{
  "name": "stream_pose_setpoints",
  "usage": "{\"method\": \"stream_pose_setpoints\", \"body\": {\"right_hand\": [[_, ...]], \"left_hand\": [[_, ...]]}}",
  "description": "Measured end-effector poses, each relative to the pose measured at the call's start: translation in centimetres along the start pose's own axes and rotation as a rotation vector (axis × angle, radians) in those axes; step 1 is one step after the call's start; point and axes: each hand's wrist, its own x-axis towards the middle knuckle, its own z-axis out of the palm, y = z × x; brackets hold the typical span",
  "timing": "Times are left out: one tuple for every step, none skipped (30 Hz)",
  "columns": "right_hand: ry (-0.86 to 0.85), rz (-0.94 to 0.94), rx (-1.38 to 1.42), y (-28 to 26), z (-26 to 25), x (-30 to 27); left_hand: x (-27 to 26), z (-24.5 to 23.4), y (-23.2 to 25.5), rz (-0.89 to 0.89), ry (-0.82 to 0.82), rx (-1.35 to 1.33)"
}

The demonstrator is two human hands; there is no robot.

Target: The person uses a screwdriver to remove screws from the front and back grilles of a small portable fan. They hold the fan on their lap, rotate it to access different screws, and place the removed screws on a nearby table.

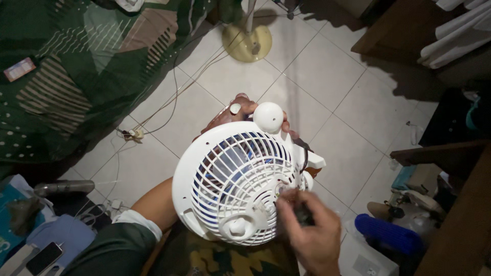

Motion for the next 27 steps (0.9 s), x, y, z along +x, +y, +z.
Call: {"method": "stream_pose_setpoints", "body": {"right_hand": [[0.06, 0.046, -0.009, -0.1, -0.3, 0.4], [0.056, 0.061, 0.024, -0.2, -0.5, 0.8], [0.052, 0.075, 0.058, -0.4, -0.6, 1.3], [0.047, 0.09, 0.092, -0.6, -0.7, 1.7], [0.048, 0.006, 0.039, -0.9, -0.7, 1.9], [0.05, -0.077, -0.013, -1.2, -0.8, 2.1], [0.052, -0.158, -0.065, -1.5, -0.9, 2.2], [0.052, -0.155, -0.078, -1.9, -0.8, 2.1], [0.056, -0.154, -0.093, -2.2, -0.7, 2.1], [0.059, -0.153, -0.108, -2.5, -0.7, 2.2], [0.064, -0.174, -0.125, -2.8, -0.7, 2.3], [0.069, -0.195, -0.141, -3.0, -0.6, 2.3], [0.071, -0.217, -0.157, -3.2, -0.6, 2.4], [0.077, -0.25, -0.177, -3.3, -0.5, 2.5], [0.081, -0.284, -0.197, -3.4, -0.5, 2.7], [0.086, -0.318, -0.217, -3.4, -0.6, 2.7], [0.079, -0.319, -0.222, -3.5, -0.7, 2.7], [0.072, -0.32, -0.227, -3.5, -0.7, 2.9], [0.067, -0.322, -0.233, -3.4, -0.8, 3.0], [0.054, -0.317, -0.253, -3.3, -1.0, 3.1], [0.039, -0.312, -0.273, -3.2, -1.1, 3.2], [0.025, -0.307, -0.293, -3.1, -1.3, 3.3], [0.014, -0.353, -0.3, -2.9, -1.4, 3.4], [0.002, -0.4, -0.307, -2.7, -1.5, 3.5], [-0.008, -0.445, -0.314, -2.5, -1.5, 3.6], [-0.017, -0.464, -0.319, -2.2, -1.5, 3.7], [-0.025, -0.481, -0.323, -1.9, -1.4, 3.8]], "left_hand": [[0.0, 0.1, -0.1, -0.001, 0.0, -0.001], [0.0, 0.1, -0.2, -0.005, -0.001, -0.003], [0.0, 0.0, -0.2, -0.005, 0.001, -0.003], [0.0, -0.1, -0.3, -0.006, 0.001, -0.001], [0.0, -0.2, -0.3, -0.005, 0.002, -0.002], [0.0, -0.3, -0.4, -0.003, 0.005, -0.003], [-0.1, -0.4, -0.5, -0.005, 0.006, 0.003], [-0.2, -0.4, -0.5, -0.011, 0.009, 0.002], [-0.1, -0.6, -0.6, -0.014, 0.007, 0.002], [-0.1, -0.6, -0.7, -0.018, 0.006, 0.002], [-0.1, -0.7, -0.9, -0.019, 0.005, 0.001], [0.0, -0.8, -1.0, -0.022, 0.008, 0.0], [0.1, -0.8, -1.0, -0.02, 0.005, 0.0], [0.2, -0.9, -0.9, -0.02, 0.004, -0.001], [0.4, -0.9, -0.8, -0.017, 0.004, 0.001], [0.5, -0.9, -0.8, -0.017, 0.002, -0.001], [0.5, -0.9, -0.7, -0.018, -0.002, -0.006], [0.6, -0.8, -0.6, -0.02, 0.0, -0.009], [0.7, -0.8, -0.5, -0.02, -0.003, -0.011], [0.7, -0.7, -0.4, -0.021, -0.004, -0.009], [0.8, -0.6, -0.2, -0.024, -0.009, -0.005], [0.9, -0.5, -0.1, -0.027, -0.01, -0.008], [0.9, -0.4, -0.1, -0.025, -0.011, -0.011], [1.0, -0.4, 0.0, -0.023, -0.012, -0.007], [1.0, -0.3, 0.1, -0.023, -0.011, -0.009], [1.1, -0.3, 0.2, -0.026, -0.012, -0.01], [1.0, -0.2, 0.2, -0.031, -0.013, -0.011]]}}
